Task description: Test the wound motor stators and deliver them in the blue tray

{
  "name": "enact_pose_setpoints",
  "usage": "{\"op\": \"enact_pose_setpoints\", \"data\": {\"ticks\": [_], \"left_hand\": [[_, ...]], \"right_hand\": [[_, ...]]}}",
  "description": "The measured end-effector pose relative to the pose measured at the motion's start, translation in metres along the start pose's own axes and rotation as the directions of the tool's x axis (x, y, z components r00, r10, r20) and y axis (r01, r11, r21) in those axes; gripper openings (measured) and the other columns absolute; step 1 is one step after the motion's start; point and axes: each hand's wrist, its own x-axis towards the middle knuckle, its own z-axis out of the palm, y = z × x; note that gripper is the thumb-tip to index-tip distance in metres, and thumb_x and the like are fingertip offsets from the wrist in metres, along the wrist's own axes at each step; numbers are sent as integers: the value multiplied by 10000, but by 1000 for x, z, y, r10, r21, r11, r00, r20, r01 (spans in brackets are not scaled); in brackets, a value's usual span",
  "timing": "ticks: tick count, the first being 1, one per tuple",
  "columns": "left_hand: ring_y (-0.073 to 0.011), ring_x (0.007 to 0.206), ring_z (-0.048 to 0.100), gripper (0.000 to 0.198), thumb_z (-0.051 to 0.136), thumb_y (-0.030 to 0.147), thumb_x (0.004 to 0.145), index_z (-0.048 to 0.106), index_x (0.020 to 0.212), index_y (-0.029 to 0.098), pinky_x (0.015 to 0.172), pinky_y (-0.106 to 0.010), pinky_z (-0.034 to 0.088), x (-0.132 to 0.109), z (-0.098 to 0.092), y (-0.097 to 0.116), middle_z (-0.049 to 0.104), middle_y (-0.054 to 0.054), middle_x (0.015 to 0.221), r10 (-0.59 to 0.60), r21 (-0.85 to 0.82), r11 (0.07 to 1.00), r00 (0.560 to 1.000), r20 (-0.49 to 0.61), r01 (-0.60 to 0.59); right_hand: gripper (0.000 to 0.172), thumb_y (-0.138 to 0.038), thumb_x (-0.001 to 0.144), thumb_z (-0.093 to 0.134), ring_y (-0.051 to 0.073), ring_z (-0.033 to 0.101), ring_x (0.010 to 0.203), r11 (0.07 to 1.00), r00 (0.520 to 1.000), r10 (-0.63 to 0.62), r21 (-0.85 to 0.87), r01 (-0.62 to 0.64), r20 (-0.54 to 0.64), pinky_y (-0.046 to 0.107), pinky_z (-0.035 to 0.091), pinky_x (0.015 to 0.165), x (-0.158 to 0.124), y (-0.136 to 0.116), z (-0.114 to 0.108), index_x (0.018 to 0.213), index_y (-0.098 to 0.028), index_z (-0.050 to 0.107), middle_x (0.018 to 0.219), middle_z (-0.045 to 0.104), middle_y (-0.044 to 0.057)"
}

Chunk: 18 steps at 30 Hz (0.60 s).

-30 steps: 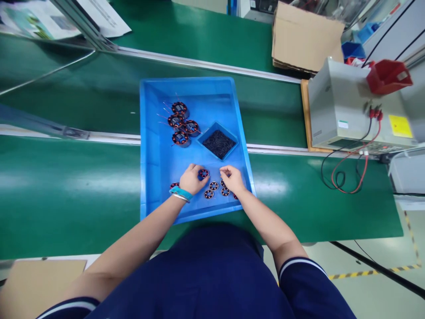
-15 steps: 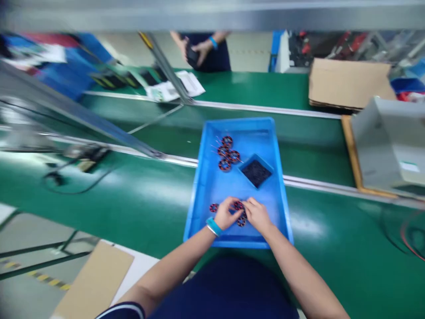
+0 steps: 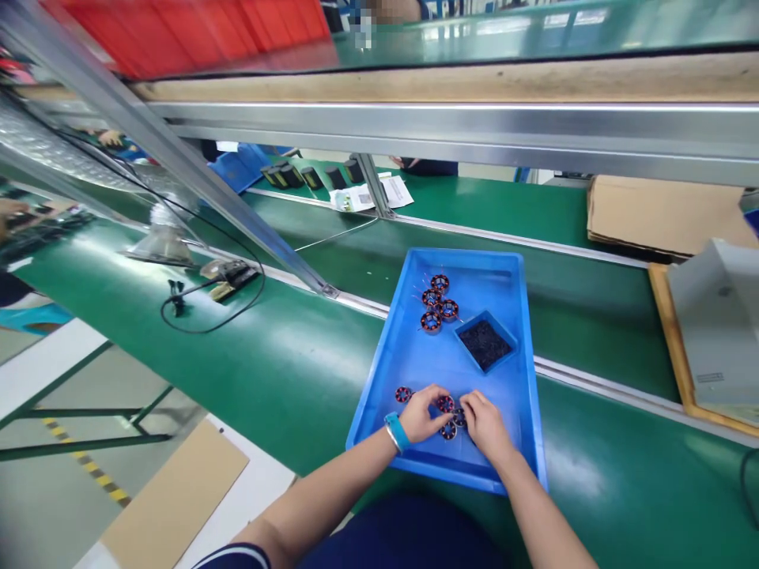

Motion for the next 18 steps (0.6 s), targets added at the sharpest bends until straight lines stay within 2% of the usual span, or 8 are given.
{"op": "enact_pose_setpoints", "data": {"ticks": [2, 4, 6, 8, 10, 12, 18], "left_hand": [[-216, 836, 594, 289, 701, 252, 716, 597, 974, 174, 773, -358, 486, -3, -5, -2, 635, -66, 906, -22, 2, 1000, 1000, -7, 22], [-213, 824, 590, 292, 695, 259, 727, 592, 986, 172, 766, -357, 487, -5, -7, -2, 631, -67, 901, -46, -1, 999, 998, -30, 46], [-215, 831, 585, 305, 689, 267, 737, 584, 1006, 169, 773, -363, 486, -5, -7, -1, 623, -68, 896, -44, -2, 999, 998, -47, 44], [-220, 853, 583, 292, 669, 268, 755, 577, 1013, 167, 791, -370, 482, -5, -5, 1, 618, -71, 900, -10, -1, 1000, 999, -39, 10], [-226, 882, 584, 272, 644, 262, 772, 572, 1016, 167, 822, -382, 477, -6, -2, 3, 620, -78, 912, 29, -1, 1000, 999, -24, -29], [-230, 896, 586, 260, 630, 248, 777, 570, 1016, 167, 848, -394, 472, -8, 1, 3, 626, -83, 919, 47, 8, 999, 999, -8, -47], [-228, 886, 587, 277, 645, 198, 744, 579, 1011, 163, 828, -385, 483, -7, 3, 0, 627, -81, 927, 34, 43, 998, 999, 26, -35]], "right_hand": [[294, -383, 919, 416, 188, 629, 707, 980, 989, 146, 145, -139, -36, 337, 513, 709, 2, 6, -6, 819, -179, 603, 759, 633, 63], [307, -445, 873, 479, 190, 639, 683, 914, 956, 291, 306, -265, -42, 330, 521, 685, 4, 9, -8, 834, -167, 604, 761, 652, 69], [318, -455, 836, 523, 181, 638, 669, 859, 941, 338, 403, -316, 17, 312, 521, 660, 4, 7, -5, 881, -155, 618, 771, 665, 69], [297, -398, 835, 526, 165, 617, 653, 876, 955, 287, 382, -295, 81, 298, 510, 655, 4, -1, 1, 953, -150, 638, 760, 663, 56], [266, -312, 860, 483, 163, 604, 686, 936, 974, 197, 273, -220, 109, 302, 494, 689, 2, -11, 7, 991, -162, 660, 758, 654, 51], [268, -246, 882, 435, 173, 602, 747, 974, 984, 134, 166, -152, 116, 310, 479, 730, 0, -20, 12, 950, -179, 686, 783, 650, 59], [259, -197, 880, 418, 172, 589, 743, 983, 987, 114, 130, -128, 109, 300, 458, 724, 0, -20, 9, 795, -166, 660, 773, 624, 59]]}}
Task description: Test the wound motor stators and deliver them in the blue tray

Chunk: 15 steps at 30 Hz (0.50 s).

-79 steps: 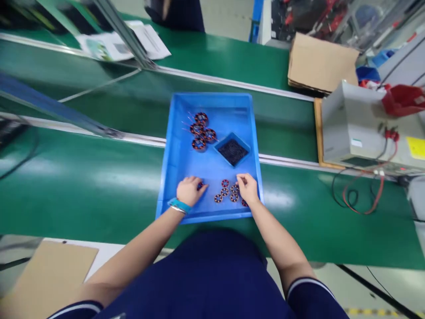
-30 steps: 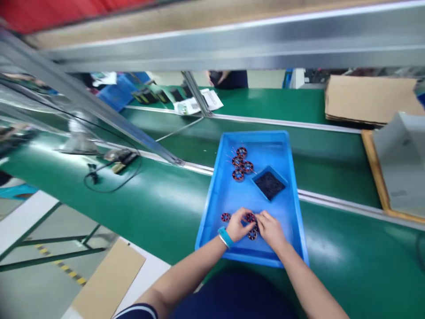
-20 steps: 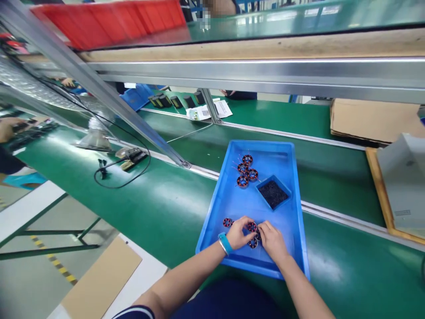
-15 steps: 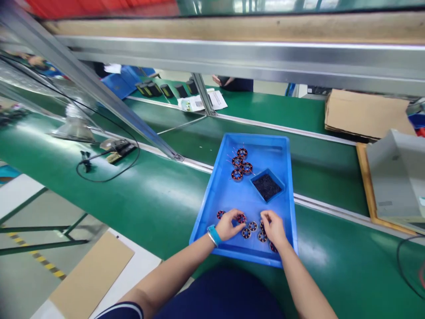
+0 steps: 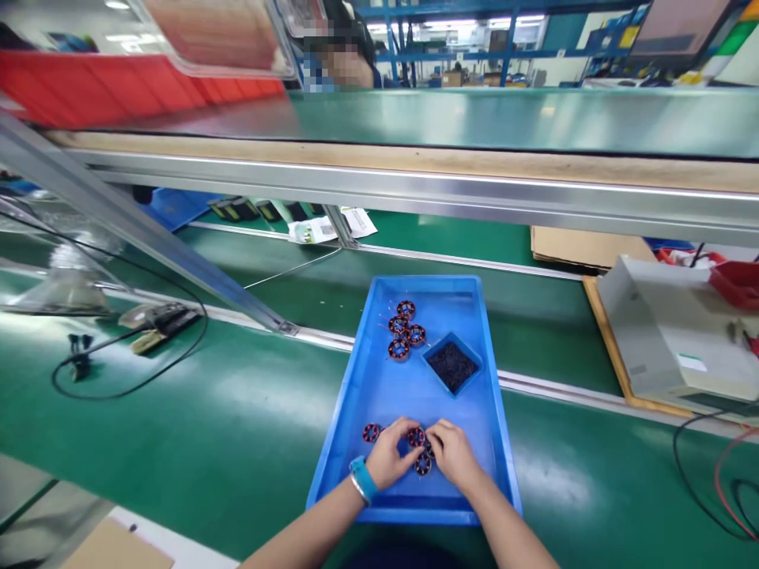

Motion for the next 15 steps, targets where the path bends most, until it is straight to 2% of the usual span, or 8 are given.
{"op": "enact_pose_setpoints", "data": {"ticks": [3, 6, 8, 10, 13, 15], "left_hand": [[-227, 889, 588, 290, 655, 194, 741, 578, 1019, 163, 817, -382, 490, 2, -2, 0, 626, -82, 937, 2, 26, 1000, 1000, 9, -2], [-228, 874, 598, 275, 666, 213, 746, 582, 1004, 176, 809, -385, 497, 4, -7, -4, 636, -77, 924, -10, 51, 999, 1000, -23, 11], [-227, 856, 603, 241, 657, 246, 768, 585, 991, 186, 810, -393, 499, 2, -11, -5, 642, -74, 910, 5, 61, 998, 998, -65, -1], [-226, 842, 603, 230, 644, 285, 793, 585, 993, 188, 800, -398, 502, 0, -12, -5, 638, -76, 909, 22, 63, 998, 995, -96, -16], [-226, 848, 596, 286, 648, 311, 801, 583, 1045, 177, 784, -390, 500, 1, -11, -8, 629, -80, 928, 37, 71, 997, 997, -66, -33], [-218, 845, 592, 303, 649, 309, 803, 582, 1065, 174, 783, -379, 498, 3, -11, -10, 624, -70, 920, 52, 65, 997, 998, -25, -50]], "right_hand": [[253, -261, 878, 442, 171, 585, 693, 997, 999, 44, 70, -43, -12, 300, 458, 688, 1, 10, -9, 751, -165, 638, 722, 617, 49], [296, -394, 872, 472, 173, 607, 649, 954, 979, 192, 247, -172, -62, 304, 480, 665, 2, 19, -19, 796, -161, 638, 697, 640, 52], [350, -475, 848, 496, 169, 606, 617, 919, 964, 256, 327, -221, -67, 303, 489, 659, 3, 18, -23, 742, -170, 632, 641, 637, 44], [368, -515, 801, 550, 160, 605, 626, 897, 966, 256, 380, -226, -29, 304, 497, 687, 5, 14, -19, 650, -185, 615, 639, 643, 39], [372, -539, 658, 677, 152, 635, 643, 738, 930, 367, 606, -298, 12, 307, 524, 698, 12, 16, -4, 763, -183, 653, 703, 672, 22], [395, -524, 605, 720, 143, 646, 640, 651, 911, 409, 682, -333, 54, 297, 535, 685, 15, 19, 6, 786, -178, 655, 713, 677, 12]]}}
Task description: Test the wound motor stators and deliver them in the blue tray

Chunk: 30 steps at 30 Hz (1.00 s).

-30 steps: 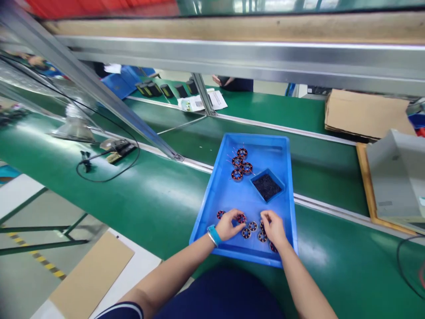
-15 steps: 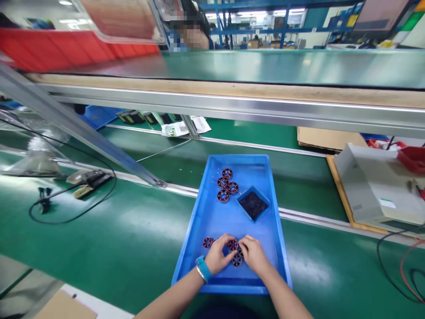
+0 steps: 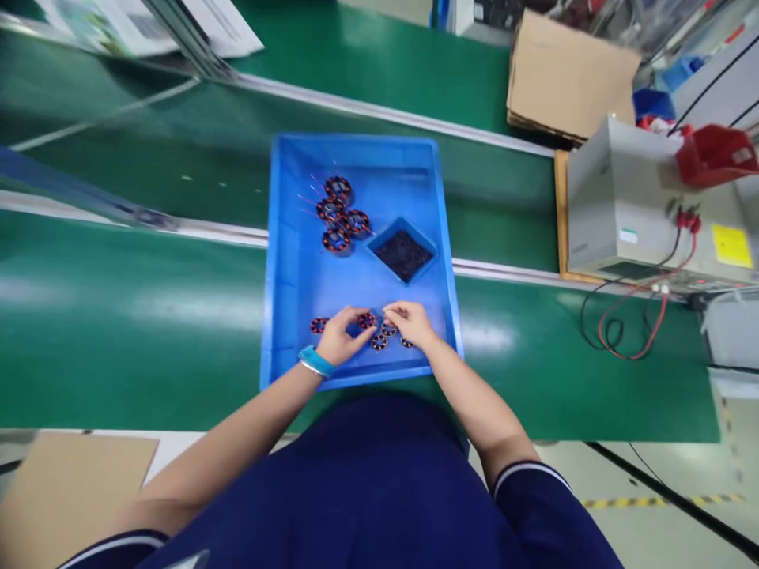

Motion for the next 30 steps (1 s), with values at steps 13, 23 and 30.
{"op": "enact_pose_setpoints", "data": {"ticks": [13, 23, 30], "left_hand": [[-218, 862, 598, 341, 656, 338, 796, 592, 1080, 161, 810, -373, 501, 3, -9, 3, 620, -74, 936, -64, 75, 994, 980, -191, 80], [-200, 891, 599, 402, 633, 320, 796, 564, 1140, 125, 844, -352, 492, 3, -13, -19, 607, -94, 1001, -177, 51, 975, 893, -414, 217], [-197, 876, 596, 392, 628, 307, 793, 567, 1133, 124, 831, -355, 496, 2, -12, -18, 610, -91, 983, -163, 14, 983, 895, -415, 185]], "right_hand": [[292, -422, 713, 670, 143, 662, 666, 982, 988, -132, -144, 119, -85, 300, 530, 686, 2, -6, -18, 852, -166, 655, 760, 690, 27], [181, -225, 846, 544, 179, 614, 884, 562, 924, -267, -735, 380, 274, 314, 469, 816, -5, -33, -4, 961, -150, 662, 953, 650, 74], [256, -87, 865, 401, 268, 597, 1019, 113, 932, 125, -938, 327, 340, 417, 436, 887, 17, -44, 61, 921, -106, 650, 1070, 637, 167]]}}
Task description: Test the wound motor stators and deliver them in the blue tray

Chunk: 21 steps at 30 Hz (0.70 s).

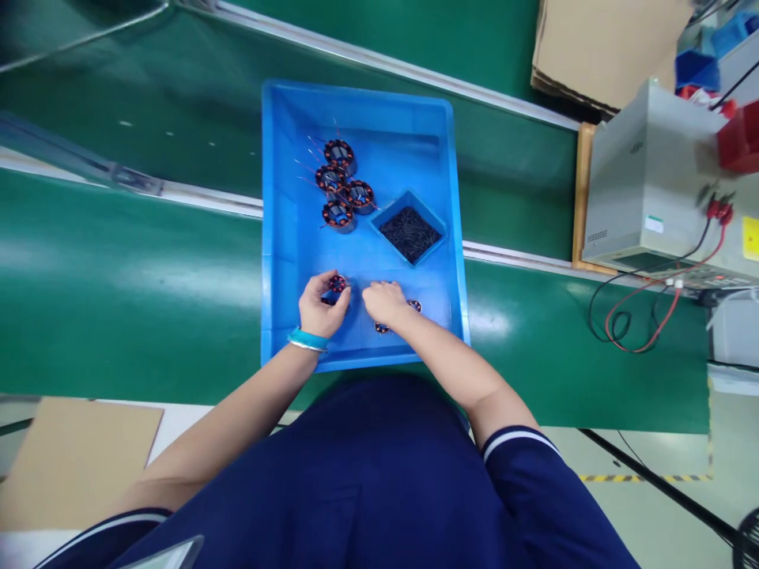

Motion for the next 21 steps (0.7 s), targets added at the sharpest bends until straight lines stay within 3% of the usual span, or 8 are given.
{"op": "enact_pose_setpoints", "data": {"ticks": [2, 4, 5, 7, 9, 11, 15, 21], "left_hand": [[-199, 867, 596, 377, 633, 313, 790, 575, 1115, 131, 829, -358, 494, -1, -1, 4, 607, -83, 959, 14, 21, 1000, 1000, 27, -15], [-200, 838, 595, 364, 644, 325, 782, 582, 1089, 140, 809, -356, 495, -1, -2, 10, 605, -74, 926, 33, 48, 998, 997, 74, -36], [-201, 826, 594, 359, 651, 333, 778, 583, 1077, 146, 796, -355, 497, -2, -2, 12, 605, -70, 914, 49, 53, 997, 993, 107, -55], [-207, 821, 597, 350, 663, 352, 773, 583, 1051, 156, 780, -354, 501, -4, -1, 18, 608, -65, 901, 94, 38, 994, 979, 183, -103], [-211, 827, 602, 337, 666, 369, 776, 581, 1030, 165, 775, -353, 506, -6, 0, 24, 609, -61, 888, 146, 5, 988, 955, 259, -152], [-210, 829, 605, 322, 663, 376, 785, 582, 1021, 172, 776, -351, 509, -8, 2, 28, 611, -57, 880, 191, -21, 981, 928, 319, -195], [-210, 832, 607, 312, 665, 359, 794, 589, 1025, 164, 776, -346, 509, -11, 4, 33, 623, -67, 896, 262, -40, 963, 894, 363, -266], [-209, 804, 610, 317, 672, 374, 785, 590, 1009, 166, 762, -347, 508, -11, 4, 29, 623, -63, 880, 232, -16, 970, 897, 377, -244]], "right_hand": [[209, -89, 843, 436, 252, 614, 963, 994, 999, -20, 109, 25, -46, 396, 451, 858, 1, 6, 6, 878, -107, 641, 1017, 656, 158], [110, -140, 817, 512, 203, 629, 822, 915, 988, 62, 404, 1, -145, 338, 476, 777, -5, 20, 14, 787, -127, 617, 871, 676, 107], [90, -181, 805, 546, 173, 621, 738, 807, 971, 156, 590, -19, -182, 306, 482, 723, -9, 28, 18, 742, -140, 595, 779, 668, 72], [146, -274, 766, 608, 126, 583, 611, 477, 914, 361, 879, -13, -183, 260, 476, 631, -20, 43, 26, 689, -163, 552, 639, 620, 7], [227, -351, 684, 682, 99, 561, 559, 180, 879, 458, 982, 52, -130, 238, 469, 586, -31, 51, 32, 700, -175, 540, 600, 589, -32], [322, -378, 592, 743, 84, 564, 553, 16, 891, 442, 994, 104, -100, 228, 472, 581, -39, 52, 34, 778, -182, 567, 625, 589, -53], [423, -378, 601, 733, 70, 563, 551, -30, 930, 349, 991, 132, -113, 200, 437, 533, -43, 47, 34, 968, -198, 626, 655, 600, -63], [323, -405, 621, 724, 72, 528, 512, -20, 904, 421, 996, 89, -73, 191, 372, 464, -35, 47, 35, 837, -175, 652, 595, 615, -36]]}}
